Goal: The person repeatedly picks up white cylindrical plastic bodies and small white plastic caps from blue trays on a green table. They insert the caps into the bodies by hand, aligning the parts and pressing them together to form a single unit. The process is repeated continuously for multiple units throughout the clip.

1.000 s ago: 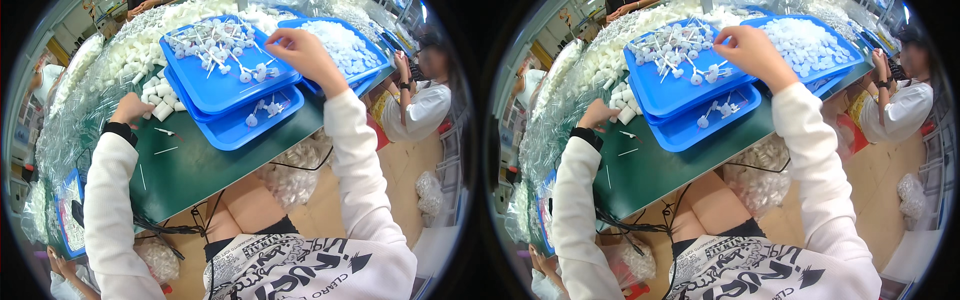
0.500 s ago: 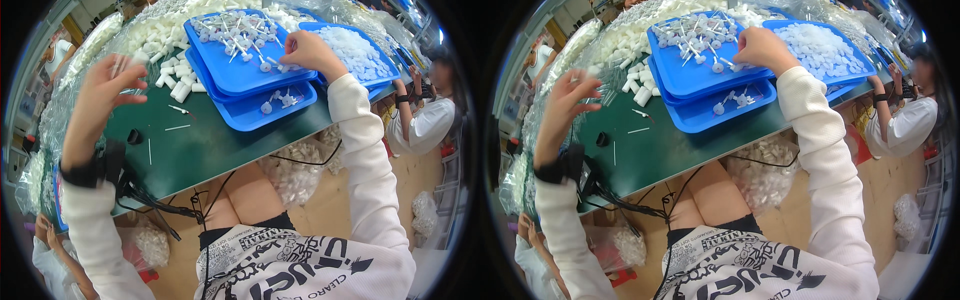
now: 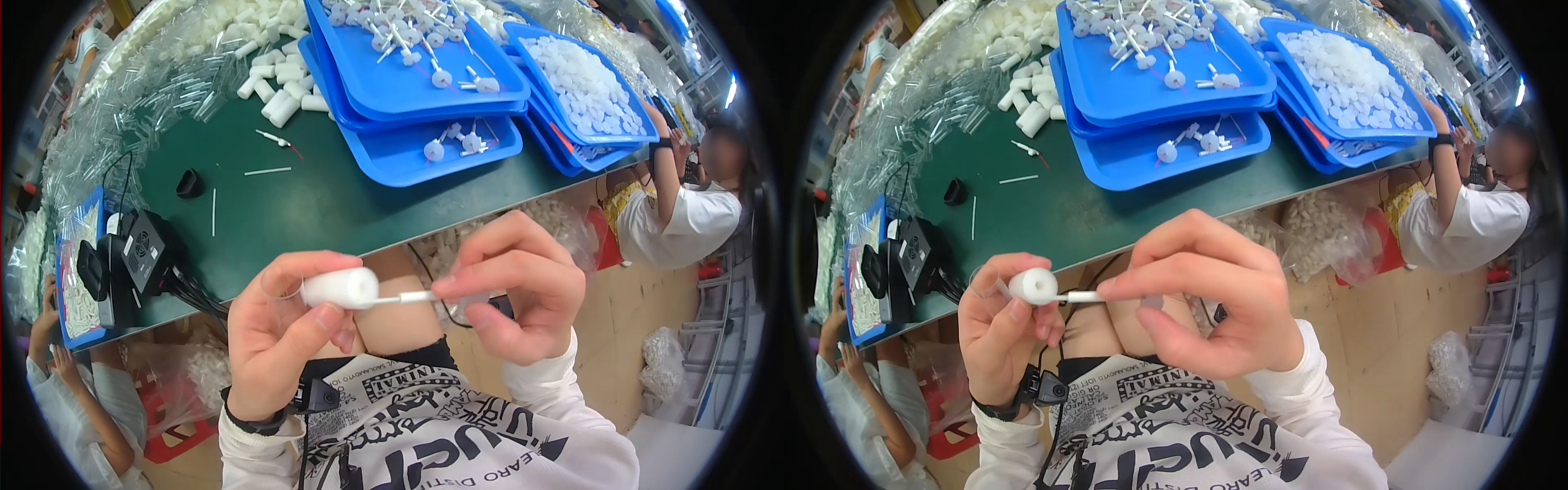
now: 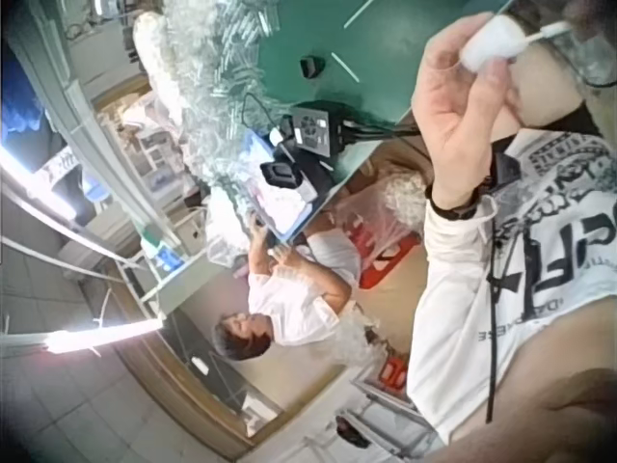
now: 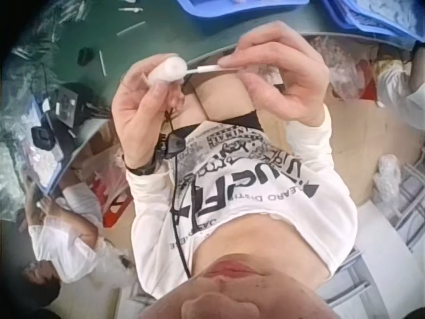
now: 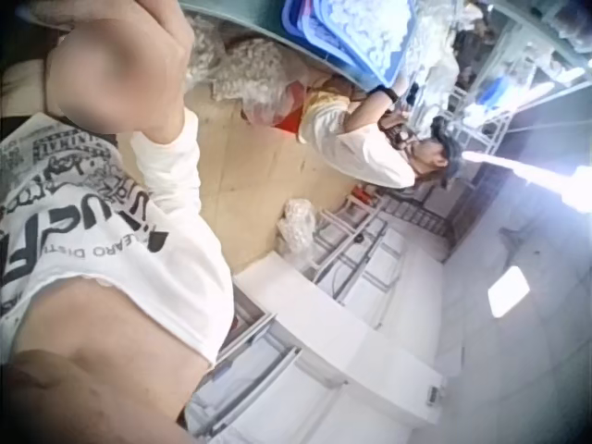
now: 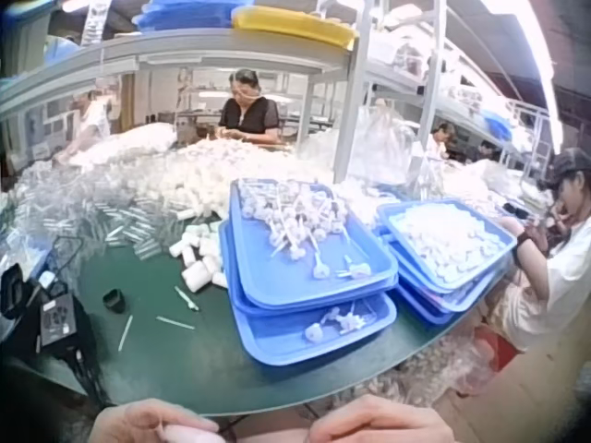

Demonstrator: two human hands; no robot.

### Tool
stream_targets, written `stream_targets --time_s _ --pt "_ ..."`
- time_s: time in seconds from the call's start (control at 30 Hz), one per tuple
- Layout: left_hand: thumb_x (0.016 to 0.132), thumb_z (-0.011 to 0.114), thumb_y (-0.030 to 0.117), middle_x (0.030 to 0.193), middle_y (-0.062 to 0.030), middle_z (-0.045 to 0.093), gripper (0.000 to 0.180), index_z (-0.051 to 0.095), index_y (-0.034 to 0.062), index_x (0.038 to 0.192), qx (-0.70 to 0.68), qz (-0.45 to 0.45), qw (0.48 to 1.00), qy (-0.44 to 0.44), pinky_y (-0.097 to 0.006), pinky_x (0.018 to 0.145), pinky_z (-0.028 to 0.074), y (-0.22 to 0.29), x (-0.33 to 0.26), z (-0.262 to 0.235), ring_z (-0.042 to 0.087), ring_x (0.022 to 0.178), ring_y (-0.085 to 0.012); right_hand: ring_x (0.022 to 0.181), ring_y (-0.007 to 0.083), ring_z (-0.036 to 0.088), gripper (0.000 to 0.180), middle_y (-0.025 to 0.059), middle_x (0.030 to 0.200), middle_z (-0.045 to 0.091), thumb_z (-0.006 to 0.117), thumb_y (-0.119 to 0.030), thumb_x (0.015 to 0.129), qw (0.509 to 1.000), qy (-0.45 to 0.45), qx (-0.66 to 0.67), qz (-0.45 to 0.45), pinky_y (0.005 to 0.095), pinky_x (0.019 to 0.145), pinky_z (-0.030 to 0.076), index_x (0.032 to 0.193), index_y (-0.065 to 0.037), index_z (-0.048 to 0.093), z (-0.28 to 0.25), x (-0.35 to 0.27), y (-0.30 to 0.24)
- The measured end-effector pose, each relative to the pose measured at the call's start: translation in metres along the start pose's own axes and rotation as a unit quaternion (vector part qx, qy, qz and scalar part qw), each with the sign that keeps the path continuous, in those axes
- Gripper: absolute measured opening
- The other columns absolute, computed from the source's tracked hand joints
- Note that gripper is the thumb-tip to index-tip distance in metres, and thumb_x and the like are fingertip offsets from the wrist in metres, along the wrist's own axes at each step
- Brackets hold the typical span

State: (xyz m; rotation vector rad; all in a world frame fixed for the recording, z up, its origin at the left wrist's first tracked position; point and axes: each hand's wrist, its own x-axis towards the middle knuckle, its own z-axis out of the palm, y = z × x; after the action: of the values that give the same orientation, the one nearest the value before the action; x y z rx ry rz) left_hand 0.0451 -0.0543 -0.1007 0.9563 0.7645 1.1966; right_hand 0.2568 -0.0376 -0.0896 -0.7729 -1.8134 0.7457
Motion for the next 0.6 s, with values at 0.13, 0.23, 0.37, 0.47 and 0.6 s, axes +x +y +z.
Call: stream_targets --time_s 0.13,0.23,0.37,0.47,0.6 --pt "0.078 0.05 -0.007 0.087 -0.0114 0.057 0.028 0.051 -0.0075 0.106 0.053 0.007 0.999 0.005 -0.026 0.056 0.047 -0.007 0.005 -0.001 0.054 0.068 -0.0122 0.069 0.0162 0.056 0.029 0.0088 0.083 0.057 0.06 0.005 0.063 0.999 0.014 -0.048 0.014 0.025 0.059 0.046 0.088 -0.005 0.07 -0.006 -0.005 0.011" --pt "0.075 0.05 -0.012 0.088 -0.0118 0.057 0.027 0.055 -0.0071 0.101 0.108 0.033 0.993 0.023 -0.024 0.057 0.049 -0.01 0.005 0.001 0.056 0.07 -0.0136 0.067 0.0159 0.056 0.028 0.0084 0.083 0.057 0.06 0.005 0.063 0.998 -0.004 -0.068 -0.006 0.0243 0.057 0.045 0.088 -0.005 0.07 -0.013 -0.007 0.013" --pt "0.075 0.052 -0.013 0.089 -0.013 0.058 0.028 0.056 -0.0079 0.102 0.156 0.081 0.983 0.045 -0.023 0.058 0.049 -0.021 0.006 -0.003 0.057 0.069 -0.0143 0.066 0.015 0.056 0.031 0.0075 0.083 0.057 0.062 0.008 0.061 0.994 -0.028 -0.102 -0.022 0.024 0.055 0.046 0.088 -0.005 0.07 -0.009 -0.007 0.009" --pt "0.076 0.054 -0.011 0.091 -0.0135 0.06 0.027 0.056 -0.0088 0.103 0.152 0.025 0.988 0.029 -0.023 0.06 0.049 -0.02 0.006 -0.009 0.058 0.068 -0.0139 0.067 0.0153 0.057 0.036 0.0073 0.083 0.058 0.063 0.012 0.057 0.988 -0.048 -0.14 -0.051 0.025 0.055 0.047 0.088 -0.005 0.07 -0.009 -0.011 0.007" --pt "0.076 0.056 -0.008 0.092 -0.0126 0.061 0.027 0.056 -0.0092 0.103 0.084 -0.081 0.993 -0.012 -0.023 0.062 0.049 -0.014 0.008 -0.01 0.057 0.07 -0.0122 0.061 0.0152 0.056 0.04 0.0054 0.078 0.059 0.061 0.012 0.048 0.985 -0.035 -0.16 -0.045 0.0246 0.053 0.044 0.082 -0.008 0.072 -0.003 -0.019 0.003"
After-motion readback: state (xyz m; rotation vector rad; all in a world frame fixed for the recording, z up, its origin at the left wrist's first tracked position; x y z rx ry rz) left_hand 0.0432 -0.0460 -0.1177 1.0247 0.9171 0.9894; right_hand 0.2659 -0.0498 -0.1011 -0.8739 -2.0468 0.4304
